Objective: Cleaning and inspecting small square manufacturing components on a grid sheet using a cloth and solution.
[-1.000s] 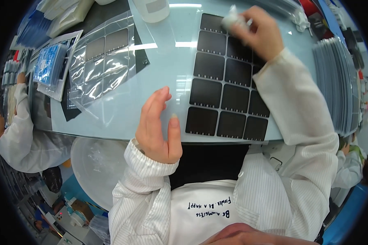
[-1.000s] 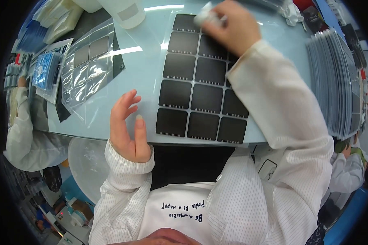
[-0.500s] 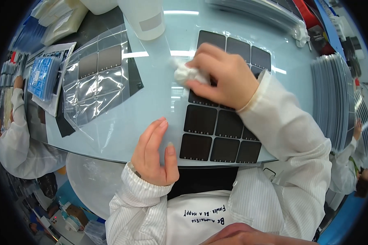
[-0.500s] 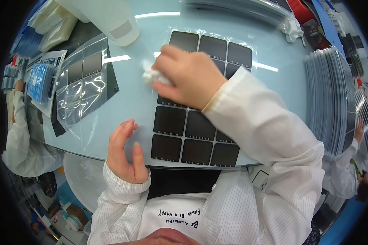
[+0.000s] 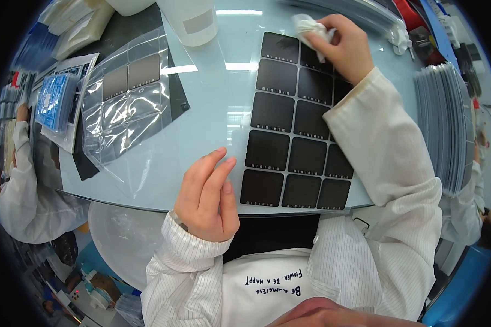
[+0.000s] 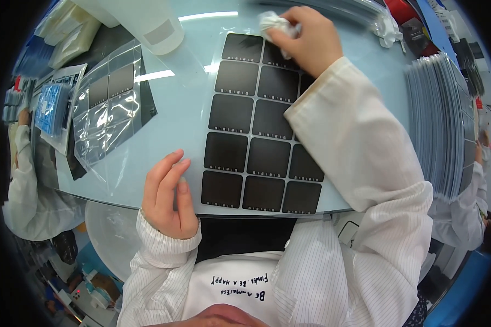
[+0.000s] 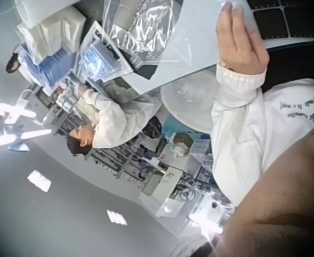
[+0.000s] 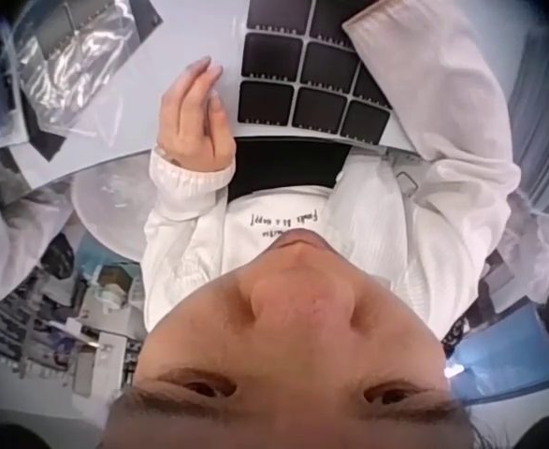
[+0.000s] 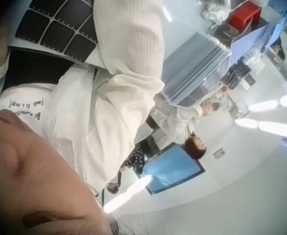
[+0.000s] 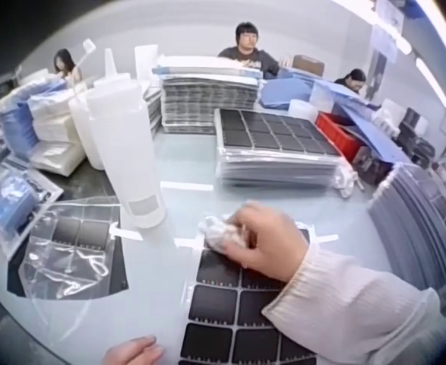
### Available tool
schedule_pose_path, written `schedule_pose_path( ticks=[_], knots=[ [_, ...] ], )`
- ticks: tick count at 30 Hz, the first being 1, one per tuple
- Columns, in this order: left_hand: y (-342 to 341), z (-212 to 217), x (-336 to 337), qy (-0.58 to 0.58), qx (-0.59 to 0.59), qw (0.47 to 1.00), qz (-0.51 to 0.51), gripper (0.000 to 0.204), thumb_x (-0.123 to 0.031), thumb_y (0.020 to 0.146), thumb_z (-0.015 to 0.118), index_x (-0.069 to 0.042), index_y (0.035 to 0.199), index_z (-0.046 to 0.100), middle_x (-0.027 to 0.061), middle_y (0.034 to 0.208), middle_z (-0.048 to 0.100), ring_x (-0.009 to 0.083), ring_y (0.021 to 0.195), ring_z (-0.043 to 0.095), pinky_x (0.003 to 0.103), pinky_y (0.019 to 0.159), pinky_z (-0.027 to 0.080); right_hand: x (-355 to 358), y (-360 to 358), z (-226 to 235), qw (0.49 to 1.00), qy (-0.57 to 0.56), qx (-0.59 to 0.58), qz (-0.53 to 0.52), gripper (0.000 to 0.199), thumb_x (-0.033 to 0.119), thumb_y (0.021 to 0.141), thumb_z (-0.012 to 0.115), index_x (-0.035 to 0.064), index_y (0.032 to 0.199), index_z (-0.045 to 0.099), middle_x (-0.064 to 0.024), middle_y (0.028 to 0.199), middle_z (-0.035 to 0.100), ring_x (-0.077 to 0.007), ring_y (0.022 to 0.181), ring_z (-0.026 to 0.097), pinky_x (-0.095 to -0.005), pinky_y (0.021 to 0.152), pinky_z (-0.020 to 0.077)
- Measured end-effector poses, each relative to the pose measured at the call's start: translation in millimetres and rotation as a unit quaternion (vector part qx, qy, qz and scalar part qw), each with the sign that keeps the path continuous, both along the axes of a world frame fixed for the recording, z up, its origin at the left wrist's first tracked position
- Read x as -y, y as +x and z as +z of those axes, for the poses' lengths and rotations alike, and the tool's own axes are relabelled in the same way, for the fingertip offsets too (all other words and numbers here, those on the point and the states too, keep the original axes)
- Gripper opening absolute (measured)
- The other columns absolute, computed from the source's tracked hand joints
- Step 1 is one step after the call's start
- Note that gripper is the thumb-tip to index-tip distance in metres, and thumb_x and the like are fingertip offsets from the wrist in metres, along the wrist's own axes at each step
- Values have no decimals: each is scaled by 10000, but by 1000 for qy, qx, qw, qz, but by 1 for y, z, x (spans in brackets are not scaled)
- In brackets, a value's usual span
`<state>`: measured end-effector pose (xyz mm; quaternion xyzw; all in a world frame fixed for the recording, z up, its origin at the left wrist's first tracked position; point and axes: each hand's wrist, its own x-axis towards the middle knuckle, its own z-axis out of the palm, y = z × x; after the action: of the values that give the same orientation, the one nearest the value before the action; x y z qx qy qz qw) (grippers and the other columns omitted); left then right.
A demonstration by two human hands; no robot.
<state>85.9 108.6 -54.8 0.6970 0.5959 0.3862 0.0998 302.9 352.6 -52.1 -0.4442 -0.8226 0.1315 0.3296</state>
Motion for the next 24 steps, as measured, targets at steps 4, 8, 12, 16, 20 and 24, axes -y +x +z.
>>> schedule_pose_path(
  ticks=[4, 8, 12, 16, 20, 24],
  knots=[
    [-1, -3, -1, 12, -22, 1000, 4, 297, 78, 773, 526, 46, 1044, 643, 170, 1054, 649, 335, 948, 626, 370, 817, 526, 75, -12, -1, 995, -27, -8, 97, 278, 136, 715, 744, -9, 915, 614, -90, 780, 582, -166, 550, 521, -284, 530, 448],
    [-3, -1, -1, 10, -36, 999, 0, 275, 79, 777, 530, 41, 1020, 653, 149, 1011, 665, 328, 941, 626, 370, 816, 523, 130, -11, 17, 973, -42, 65, 217, 309, 93, 657, 753, 9, 927, 628, -94, 837, 595, -234, 654, 593, -301, 587, 500],
    [2, -1, -5, 30, -39, 999, -16, 270, 77, 779, 529, 38, 1016, 655, 148, 1014, 663, 328, 940, 624, 367, 813, 522, 41, 55, -3, 994, 70, 16, -77, 221, 159, 771, 721, 11, 903, 624, -34, 721, 561, -95, 576, 457, -244, 508, 381],
    [2, -7, -1, 25, -41, 999, 8, 264, 75, 781, 528, 35, 1008, 655, 150, 1013, 662, 328, 941, 622, 370, 813, 517, 123, 8, 4, 997, -57, 5, 44, 229, 149, 753, 721, 22, 918, 626, -56, 760, 572, -167, 608, 560, -276, 523, 461],
    [1, -5, 1, 27, -41, 999, 18, 247, 70, 783, 530, 33, 991, 656, 150, 1013, 663, 329, 940, 623, 372, 817, 513, 152, 2, 20, 949, -60, 121, 286, 300, 128, 672, 745, 33, 929, 624, -93, 810, 595, -282, 610, 610, -318, 514, 501],
    [8, -3, -2, 40, -42, 998, 19, 233, 70, 783, 529, 35, 974, 657, 146, 1010, 666, 330, 941, 626, 375, 824, 510, 68, 70, -10, 996, 33, -3, -83, 271, 200, 767, 726, 14, 928, 612, -57, 753, 585, -151, 578, 529, -275, 515, 428]
  ],
)
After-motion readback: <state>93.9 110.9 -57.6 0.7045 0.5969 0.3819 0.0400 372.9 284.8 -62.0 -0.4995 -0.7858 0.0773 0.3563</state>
